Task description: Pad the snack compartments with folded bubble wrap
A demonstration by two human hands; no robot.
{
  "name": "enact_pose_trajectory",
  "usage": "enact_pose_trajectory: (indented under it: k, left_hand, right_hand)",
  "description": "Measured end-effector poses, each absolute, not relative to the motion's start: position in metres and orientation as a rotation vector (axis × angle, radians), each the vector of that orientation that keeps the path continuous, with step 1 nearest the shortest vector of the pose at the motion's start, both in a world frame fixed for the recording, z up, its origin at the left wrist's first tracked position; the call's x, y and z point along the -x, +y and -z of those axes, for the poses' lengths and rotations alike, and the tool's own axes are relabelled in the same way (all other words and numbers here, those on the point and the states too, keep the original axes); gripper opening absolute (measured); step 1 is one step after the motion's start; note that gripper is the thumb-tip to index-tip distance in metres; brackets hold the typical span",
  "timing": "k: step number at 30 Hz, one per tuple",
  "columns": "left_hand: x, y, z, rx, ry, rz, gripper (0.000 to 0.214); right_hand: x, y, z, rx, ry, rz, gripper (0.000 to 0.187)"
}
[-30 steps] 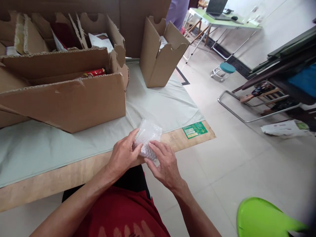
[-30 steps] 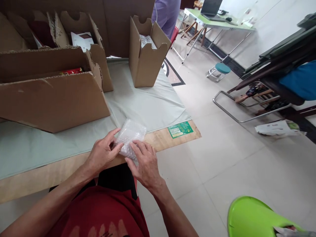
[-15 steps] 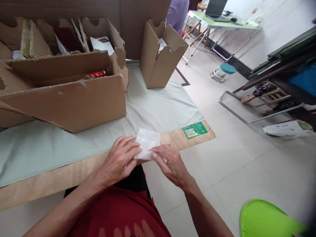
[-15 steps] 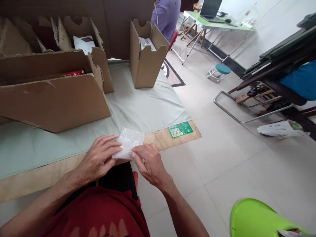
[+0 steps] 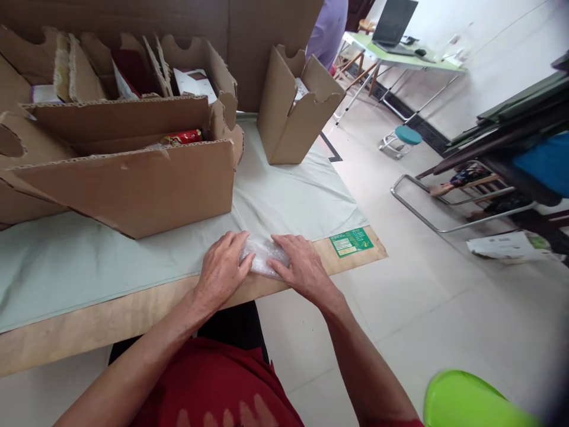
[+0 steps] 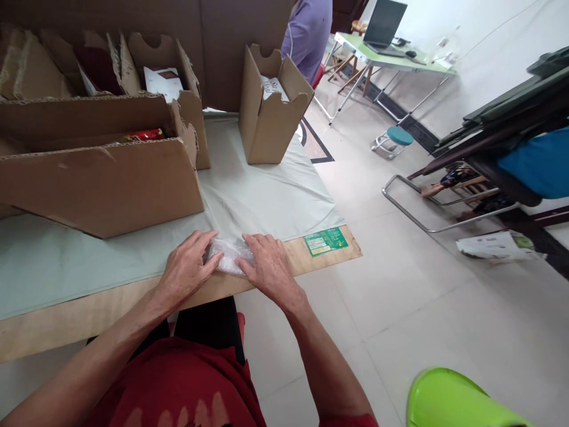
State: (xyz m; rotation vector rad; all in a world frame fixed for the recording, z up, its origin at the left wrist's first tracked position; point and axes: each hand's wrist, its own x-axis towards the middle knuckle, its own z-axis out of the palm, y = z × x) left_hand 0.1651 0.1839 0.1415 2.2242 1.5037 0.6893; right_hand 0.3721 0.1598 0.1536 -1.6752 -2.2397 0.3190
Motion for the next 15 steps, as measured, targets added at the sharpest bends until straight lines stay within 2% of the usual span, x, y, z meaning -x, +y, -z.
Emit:
enact_pose_trajectory:
  k: [4, 7, 10, 13, 15]
  left_hand:
    - [-0.153, 0.168, -0.139, -2.025, 1.427, -0.874, 0.035]
    - [-0.149, 0.15, -0.138, -1.66, 1.405, -1.03, 0.047]
    - [-0.151, 0.136, -0.142, -1.251, 1.226, -1.029, 0.055]
    - [-0.152, 0.133, -0.155, -1.034, 1.063, -0.907, 0.038]
    - [-0.146, 0.136, -0.165, -1.095, 1.114, -0.893, 0.026]
  right_hand:
    - [-0.368, 0.167, -0.161, 1.668, -2.257, -0.46, 0.018]
    - [-0.362, 0.162, -0.164, 1.59, -2.036, -0.64, 0.009]
    - [-0.345, 0.146, -0.162, 1.521, -1.687, -0.793, 0.012]
    - [-0.329, 0.131, -0.159, 1.457, -1.586, -0.831, 0.014]
    - [-0.328, 0.126, -0.162, 1.423, -1.638, -0.783, 0.03]
